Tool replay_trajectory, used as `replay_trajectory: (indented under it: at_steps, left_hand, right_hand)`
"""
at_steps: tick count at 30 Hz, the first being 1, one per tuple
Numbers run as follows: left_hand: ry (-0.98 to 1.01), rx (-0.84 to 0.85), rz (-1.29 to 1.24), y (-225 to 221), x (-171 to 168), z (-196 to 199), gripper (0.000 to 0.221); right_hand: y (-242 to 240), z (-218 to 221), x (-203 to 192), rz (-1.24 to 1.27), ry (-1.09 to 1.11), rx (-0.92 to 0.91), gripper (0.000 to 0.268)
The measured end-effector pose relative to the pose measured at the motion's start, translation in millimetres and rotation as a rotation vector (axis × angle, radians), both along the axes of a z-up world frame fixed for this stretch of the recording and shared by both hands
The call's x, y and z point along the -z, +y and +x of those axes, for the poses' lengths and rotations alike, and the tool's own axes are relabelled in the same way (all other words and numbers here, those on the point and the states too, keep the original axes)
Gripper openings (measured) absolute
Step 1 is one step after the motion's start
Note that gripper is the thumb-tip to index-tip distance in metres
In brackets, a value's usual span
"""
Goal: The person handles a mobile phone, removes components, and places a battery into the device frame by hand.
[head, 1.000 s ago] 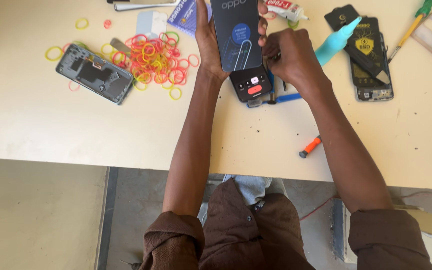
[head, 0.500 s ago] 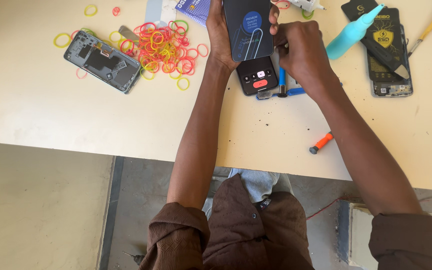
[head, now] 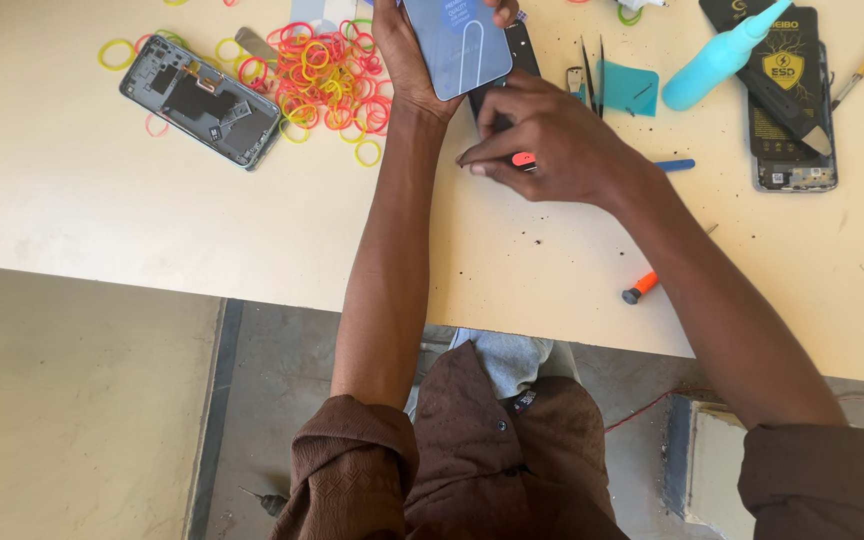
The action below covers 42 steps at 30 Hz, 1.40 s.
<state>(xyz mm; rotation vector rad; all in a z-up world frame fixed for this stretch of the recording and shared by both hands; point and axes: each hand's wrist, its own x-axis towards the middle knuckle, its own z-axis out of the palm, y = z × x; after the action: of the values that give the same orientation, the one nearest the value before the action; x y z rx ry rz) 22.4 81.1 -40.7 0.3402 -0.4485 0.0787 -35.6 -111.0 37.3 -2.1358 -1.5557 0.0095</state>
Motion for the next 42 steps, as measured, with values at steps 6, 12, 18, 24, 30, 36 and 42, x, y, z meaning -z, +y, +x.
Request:
replay_trajectory:
  at_steps: [6, 12, 18, 24, 30, 36, 42]
  left_hand:
    - [0.02, 0.089, -0.029, -2.1, -8.1, -6.2, 0.075]
    - [-0.014, 0.141, -0.014, 0.1, -16.4, -8.5, 0.086]
    - [0.043, 0.037, -0.058, 1.8, -9.1, -7.5, 0.086]
    - [-0.009, 0.12, 0.05, -0.7, -7.9, -8.2, 0.084]
    - [0.002, 0.123, -0.024, -6.0, -18.9, -7.5, 0.081]
    - [-0.066, 0.149, 0.059, -10.4, -24.2, -10.9, 0.08]
    - [-0.067, 0.185, 0.055, -12.6, -26.3, -13.3, 0.085]
  right_hand:
    - [8.7, -8.1, 0.1, -0.022, -0.169, -0.041, 0.01]
    - [9.8, -10.8, -0.4, -0.041, -0.197, -0.013, 0.009]
    - [11.5, -15.7, 0.9, -0.055, -0.183, 0.034, 0.013]
    - [16.4, -18.4, 3.3, -0.053, -0.195, 0.07, 0.006]
    - [23.9, -20.9, -4.4, -0.19, -0.221, 0.052, 0.006]
    - [-4.4, -14.7, -23.5, 0.018, 0.147, 0.005, 0.01]
    - [-43.6, 21.4, -42.8, 0.066, 0.327, 0.127, 0.019]
